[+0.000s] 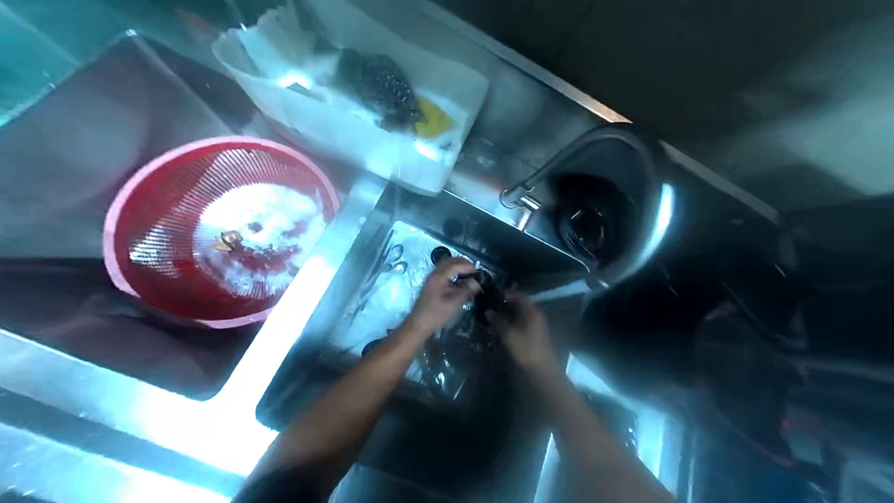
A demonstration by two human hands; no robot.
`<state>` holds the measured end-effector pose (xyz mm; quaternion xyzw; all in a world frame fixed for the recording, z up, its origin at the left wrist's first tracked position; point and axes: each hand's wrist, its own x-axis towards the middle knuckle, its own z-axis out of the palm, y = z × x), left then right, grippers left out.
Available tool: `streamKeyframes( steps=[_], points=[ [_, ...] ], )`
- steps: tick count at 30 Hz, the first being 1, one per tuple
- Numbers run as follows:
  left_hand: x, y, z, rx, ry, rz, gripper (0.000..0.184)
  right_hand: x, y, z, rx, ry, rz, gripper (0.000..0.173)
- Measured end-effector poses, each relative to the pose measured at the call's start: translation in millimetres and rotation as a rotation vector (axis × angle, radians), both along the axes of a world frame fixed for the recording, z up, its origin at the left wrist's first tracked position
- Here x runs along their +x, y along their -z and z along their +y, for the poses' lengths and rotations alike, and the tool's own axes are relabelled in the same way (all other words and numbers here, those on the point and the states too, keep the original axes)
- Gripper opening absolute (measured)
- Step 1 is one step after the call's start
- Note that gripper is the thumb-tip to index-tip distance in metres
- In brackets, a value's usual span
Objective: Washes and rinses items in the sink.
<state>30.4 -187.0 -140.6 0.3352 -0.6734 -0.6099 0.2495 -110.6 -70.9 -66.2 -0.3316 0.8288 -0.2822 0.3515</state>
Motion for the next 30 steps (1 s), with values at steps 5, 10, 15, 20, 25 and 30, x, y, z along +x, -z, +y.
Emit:
streamKeyframes(
  steps=[5,10,15,20,25,30],
  points=[
    [-7.8,154.4,-41.8,0.409,-0.194,-0.863,0.052,-12.0,17.0,-57.7,-0.024,0.665,-0.659,0.045],
    [-43.5,187.6,-59.2,0.425,-0.316,-0.949,0.068,-9.0,34.5,-54.2,-0.005,0.667,-0.742,0.043],
    [-55.0,172.2,-48.0,0.530,-0.299,-0.720,0.040,-3.8,42.3,-41.7,-0.112,0.859,-0.664,0.019],
    [-61.6,100.8,11.0,0.646,-0.365,-0.503,0.041,1.4,12.8,-28.5,-0.208,0.901,-0.630,0.032],
    [-73.8,-1.6,48.1,0.900,-0.450,-0.130,0.032,2.2,-28.9,-14.0,-0.225,0.846,-0.702,0.032],
    [-76.2,-44.7,52.6,0.856,-0.417,-0.196,0.038,-23.7,-62.0,10.4,-0.242,0.891,-0.873,0.044]
  ],
)
